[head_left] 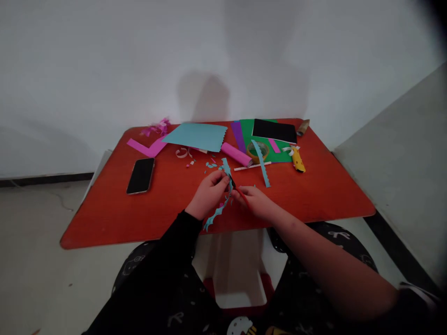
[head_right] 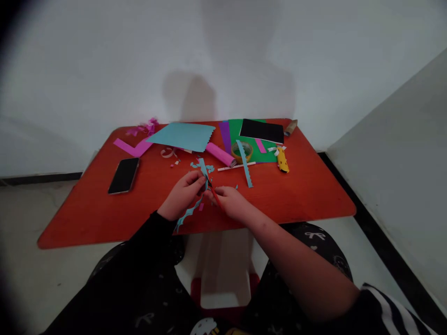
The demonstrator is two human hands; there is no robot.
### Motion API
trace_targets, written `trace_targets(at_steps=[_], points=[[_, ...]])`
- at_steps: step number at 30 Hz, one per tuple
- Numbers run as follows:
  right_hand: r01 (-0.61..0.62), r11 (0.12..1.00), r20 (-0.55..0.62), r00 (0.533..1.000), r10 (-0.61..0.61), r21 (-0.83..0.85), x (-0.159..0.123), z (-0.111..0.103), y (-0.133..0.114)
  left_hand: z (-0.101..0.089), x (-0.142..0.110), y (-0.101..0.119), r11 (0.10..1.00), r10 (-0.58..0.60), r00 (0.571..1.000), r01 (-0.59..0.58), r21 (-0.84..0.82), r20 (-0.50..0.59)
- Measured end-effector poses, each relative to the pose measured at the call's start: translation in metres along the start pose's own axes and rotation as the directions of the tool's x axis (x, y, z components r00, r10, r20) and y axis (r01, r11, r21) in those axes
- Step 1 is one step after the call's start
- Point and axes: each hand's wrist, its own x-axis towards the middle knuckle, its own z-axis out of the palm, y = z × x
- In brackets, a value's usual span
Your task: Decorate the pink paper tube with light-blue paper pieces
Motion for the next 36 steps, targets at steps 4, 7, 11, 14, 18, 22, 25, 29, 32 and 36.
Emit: trace_targets(at_steps=[4, 7, 11, 14, 18, 22, 25, 29, 32, 36], points=[[-0.009, 1.0, 0.011, 1.0, 0.009, 0.022, 0.0, -0.001, 0.001, 0.0, -0.002, 0.002, 0.998, -0.064, 0.998, 0.064, -0.015, 0.011], [-0.014, 0.998, 0.003, 1.0, 0.014, 0.056, 0.002, 0.0, 0.005, 0.001, -0.003, 0.004, 0.995, -0.096, 0.995, 0.096, -0.033, 0.0], [-0.006, 0.998, -0.03, 1.0, 0.007, 0.058, 0.004, 0.003, 0.011, 0.005, -0.003, 0.005, 0.99, -0.128, 0.991, 0.126, -0.057, -0.028], [0.004, 0.998, -0.036, 0.999, -0.001, 0.068, 0.005, 0.004, 0.011, 0.008, -0.003, 0.004, 0.987, -0.138, 0.989, 0.134, -0.084, -0.047], [-0.016, 0.999, -0.021, 1.0, 0.017, 0.043, 0.004, 0.001, 0.009, 0.007, -0.003, 0.0, 0.992, -0.099, 0.994, 0.095, -0.084, -0.044], [-0.01, 0.999, 0.014, 1.0, 0.011, -0.049, 0.003, -0.004, 0.008, -0.001, 0.002, -0.003, 0.995, -0.019, 0.995, 0.01, -0.097, -0.095], [0.015, 0.994, 0.064, 0.998, -0.008, -0.111, 0.001, -0.006, 0.007, -0.008, 0.006, -0.004, 0.998, 0.034, 0.99, -0.041, -0.051, -0.136], [0.029, 0.995, 0.07, 0.997, -0.022, -0.095, 0.001, -0.005, 0.008, -0.009, 0.007, -0.006, 0.997, 0.059, 0.983, -0.069, -0.048, -0.172], [0.022, 0.997, 0.042, 0.999, -0.019, -0.069, 0.002, -0.003, 0.01, -0.006, 0.006, -0.007, 0.996, 0.045, 0.979, -0.06, -0.068, -0.199], [0.004, 0.999, 0.023, 1.0, -0.003, -0.031, 0.003, -0.003, 0.011, -0.006, 0.004, -0.006, 0.995, 0.034, 0.978, -0.053, -0.084, -0.206]])
